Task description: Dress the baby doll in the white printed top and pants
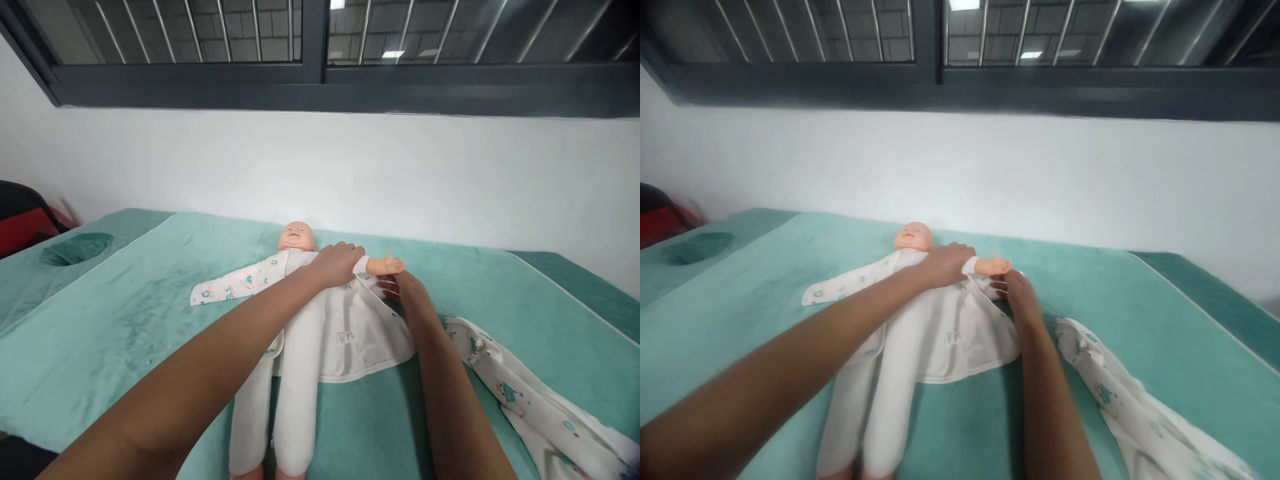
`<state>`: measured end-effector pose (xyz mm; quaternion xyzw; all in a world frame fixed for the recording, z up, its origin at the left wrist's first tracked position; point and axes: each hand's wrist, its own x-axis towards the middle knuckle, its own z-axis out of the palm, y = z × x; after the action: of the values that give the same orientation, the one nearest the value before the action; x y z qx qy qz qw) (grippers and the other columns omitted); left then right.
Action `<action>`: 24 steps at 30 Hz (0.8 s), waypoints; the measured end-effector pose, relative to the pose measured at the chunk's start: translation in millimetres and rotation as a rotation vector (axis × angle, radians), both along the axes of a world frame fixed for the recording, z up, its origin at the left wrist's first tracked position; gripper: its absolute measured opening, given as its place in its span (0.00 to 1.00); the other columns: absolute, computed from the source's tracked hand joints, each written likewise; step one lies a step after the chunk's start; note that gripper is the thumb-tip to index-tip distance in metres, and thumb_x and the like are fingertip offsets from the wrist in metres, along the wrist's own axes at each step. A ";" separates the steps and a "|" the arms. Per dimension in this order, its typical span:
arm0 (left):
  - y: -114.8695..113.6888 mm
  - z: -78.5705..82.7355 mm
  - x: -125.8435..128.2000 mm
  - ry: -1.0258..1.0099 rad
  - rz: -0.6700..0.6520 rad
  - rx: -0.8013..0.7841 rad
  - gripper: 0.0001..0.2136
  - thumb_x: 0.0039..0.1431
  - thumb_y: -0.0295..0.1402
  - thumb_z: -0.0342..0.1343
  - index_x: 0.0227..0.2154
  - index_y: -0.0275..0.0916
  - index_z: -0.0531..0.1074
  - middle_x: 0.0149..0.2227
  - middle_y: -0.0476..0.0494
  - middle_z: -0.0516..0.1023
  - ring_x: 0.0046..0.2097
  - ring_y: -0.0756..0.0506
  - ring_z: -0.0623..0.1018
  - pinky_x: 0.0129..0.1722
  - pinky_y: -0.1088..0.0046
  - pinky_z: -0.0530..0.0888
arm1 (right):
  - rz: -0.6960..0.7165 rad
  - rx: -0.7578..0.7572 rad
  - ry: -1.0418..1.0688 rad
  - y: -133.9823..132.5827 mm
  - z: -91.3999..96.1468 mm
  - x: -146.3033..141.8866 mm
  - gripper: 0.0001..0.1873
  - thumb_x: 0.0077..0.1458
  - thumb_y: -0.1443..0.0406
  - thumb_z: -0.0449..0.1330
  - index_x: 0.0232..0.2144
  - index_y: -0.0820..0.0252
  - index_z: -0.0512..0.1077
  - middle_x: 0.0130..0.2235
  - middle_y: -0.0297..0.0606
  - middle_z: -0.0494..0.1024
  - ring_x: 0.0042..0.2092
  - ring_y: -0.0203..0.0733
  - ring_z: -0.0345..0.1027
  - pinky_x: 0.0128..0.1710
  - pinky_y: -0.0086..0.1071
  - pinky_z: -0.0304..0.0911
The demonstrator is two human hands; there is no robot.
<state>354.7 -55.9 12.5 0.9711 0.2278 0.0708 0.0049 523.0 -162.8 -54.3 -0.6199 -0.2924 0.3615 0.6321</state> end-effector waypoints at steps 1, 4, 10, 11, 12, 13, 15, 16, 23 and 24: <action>-0.3 2.0 -2.4 -0.003 0.008 0.003 0.10 0.58 0.30 0.52 0.43 0.39 0.65 0.46 0.40 0.72 0.46 0.41 0.71 0.38 0.67 0.70 | 0.118 -0.034 -0.041 -0.8 1.2 -4.7 0.16 0.50 0.51 0.60 0.30 0.58 0.75 0.34 0.37 0.79 0.32 0.39 0.71 0.32 0.31 0.65; -3.5 3.2 -6.6 -0.007 0.026 0.010 0.07 0.60 0.31 0.50 0.42 0.38 0.65 0.44 0.39 0.72 0.45 0.41 0.71 0.37 0.67 0.69 | 0.352 -0.041 -0.156 -5.5 5.9 -18.1 0.14 0.45 0.56 0.67 0.33 0.59 0.77 0.37 0.37 0.80 0.39 0.44 0.72 0.40 0.33 0.65; -7.1 2.0 -8.0 -0.010 0.030 0.014 0.08 0.62 0.33 0.48 0.41 0.38 0.66 0.45 0.39 0.73 0.45 0.41 0.71 0.37 0.67 0.68 | 0.385 0.020 -0.371 -1.2 6.6 -33.6 0.11 0.44 0.58 0.67 0.27 0.59 0.77 0.33 0.34 0.80 0.40 0.45 0.70 0.43 0.35 0.63; -6.3 3.3 -8.8 -0.006 0.025 0.012 0.09 0.61 0.35 0.49 0.42 0.38 0.66 0.45 0.39 0.73 0.46 0.41 0.71 0.36 0.67 0.68 | 0.337 0.018 -0.315 0.8 6.6 -33.2 0.11 0.44 0.57 0.66 0.26 0.59 0.77 0.31 0.34 0.80 0.39 0.45 0.71 0.42 0.35 0.63; -5.4 5.1 -10.0 -0.001 0.017 0.009 0.09 0.61 0.36 0.49 0.42 0.38 0.66 0.45 0.39 0.73 0.46 0.41 0.71 0.36 0.68 0.67 | 0.289 0.016 -0.218 2.5 6.9 -31.6 0.11 0.45 0.56 0.66 0.26 0.58 0.77 0.31 0.34 0.80 0.38 0.46 0.71 0.40 0.35 0.64; -4.5 7.2 -11.6 0.006 0.007 0.004 0.09 0.61 0.35 0.49 0.42 0.39 0.66 0.45 0.39 0.73 0.45 0.41 0.71 0.35 0.68 0.67 | 0.251 0.017 -0.108 3.7 7.5 -28.9 0.12 0.44 0.56 0.66 0.28 0.58 0.77 0.32 0.35 0.80 0.37 0.46 0.72 0.38 0.35 0.65; -3.6 11.3 -15.4 0.034 -0.030 0.010 0.08 0.60 0.29 0.48 0.41 0.39 0.67 0.43 0.40 0.74 0.44 0.42 0.71 0.34 0.69 0.66 | 0.217 0.023 0.070 4.3 9.2 -21.9 0.16 0.45 0.54 0.64 0.34 0.57 0.77 0.33 0.37 0.81 0.35 0.48 0.73 0.35 0.37 0.66; -3.7 12.9 -17.4 0.057 -0.057 0.033 0.09 0.58 0.26 0.47 0.41 0.39 0.68 0.42 0.40 0.74 0.43 0.42 0.72 0.34 0.69 0.65 | 0.210 0.029 0.114 3.8 10.2 -18.5 0.18 0.45 0.52 0.64 0.35 0.57 0.77 0.33 0.38 0.81 0.34 0.49 0.74 0.34 0.39 0.67; -10.0 15.5 -19.4 0.218 -0.010 0.258 0.12 0.57 0.21 0.49 0.41 0.37 0.71 0.44 0.35 0.75 0.49 0.37 0.69 0.45 0.60 0.63 | 0.171 0.037 0.153 -8.8 22.3 -17.7 0.23 0.47 0.48 0.63 0.38 0.58 0.77 0.33 0.43 0.81 0.43 0.57 0.75 0.38 0.41 0.68; -10.8 15.1 -17.2 0.225 0.054 0.241 0.12 0.56 0.21 0.50 0.40 0.37 0.72 0.44 0.34 0.75 0.50 0.36 0.69 0.46 0.59 0.62 | 0.171 0.033 0.148 -10.5 24.1 -19.8 0.24 0.47 0.47 0.62 0.39 0.58 0.77 0.33 0.43 0.81 0.43 0.57 0.75 0.38 0.41 0.68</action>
<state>337.6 -66.6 27.6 0.9599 0.2429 -0.0115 -0.1393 503.2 -173.4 -30.2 -0.5537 -0.3027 0.4542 0.6289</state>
